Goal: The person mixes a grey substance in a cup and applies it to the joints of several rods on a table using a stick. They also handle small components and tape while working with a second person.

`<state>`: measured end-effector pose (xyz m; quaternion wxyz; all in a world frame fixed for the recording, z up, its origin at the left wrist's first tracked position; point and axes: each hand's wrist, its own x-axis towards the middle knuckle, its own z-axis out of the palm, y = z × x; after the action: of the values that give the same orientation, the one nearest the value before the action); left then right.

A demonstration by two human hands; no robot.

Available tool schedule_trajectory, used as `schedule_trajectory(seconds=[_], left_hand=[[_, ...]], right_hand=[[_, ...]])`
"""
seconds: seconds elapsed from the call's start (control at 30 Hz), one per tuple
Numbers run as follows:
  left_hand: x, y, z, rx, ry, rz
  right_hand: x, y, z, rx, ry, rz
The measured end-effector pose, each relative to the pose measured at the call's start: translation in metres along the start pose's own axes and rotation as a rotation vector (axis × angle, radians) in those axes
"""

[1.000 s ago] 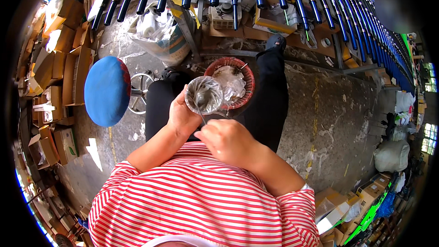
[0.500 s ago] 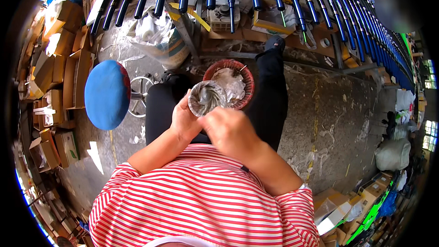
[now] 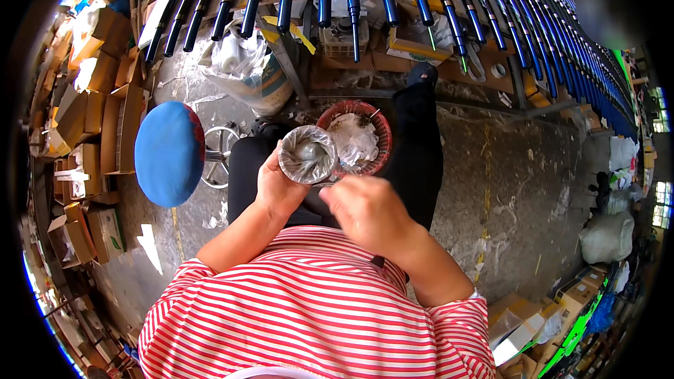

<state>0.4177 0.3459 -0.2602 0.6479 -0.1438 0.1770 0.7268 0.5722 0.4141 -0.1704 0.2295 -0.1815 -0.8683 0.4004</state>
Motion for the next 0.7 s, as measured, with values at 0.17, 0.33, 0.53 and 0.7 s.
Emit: schedule_trajectory(seconds=[0.17,0.33,0.53,0.7], left_hand=[[0.003,-0.007,-0.002,0.010,0.055,-0.025],[0.001,-0.005,-0.001,-0.016,0.022,-0.006],[-0.003,0.005,0.005,0.033,-0.026,0.037],[-0.001,-0.003,-0.001,0.032,-0.010,-0.027]], right_hand=[[0.004,-0.008,0.016,-0.125,-0.096,-0.155],[0.010,-0.004,0.006,-0.136,0.094,-0.089],[0.000,-0.003,0.004,-0.015,-0.029,-0.101],[0.009,-0.011,0.020,-0.099,-0.021,-0.231]])
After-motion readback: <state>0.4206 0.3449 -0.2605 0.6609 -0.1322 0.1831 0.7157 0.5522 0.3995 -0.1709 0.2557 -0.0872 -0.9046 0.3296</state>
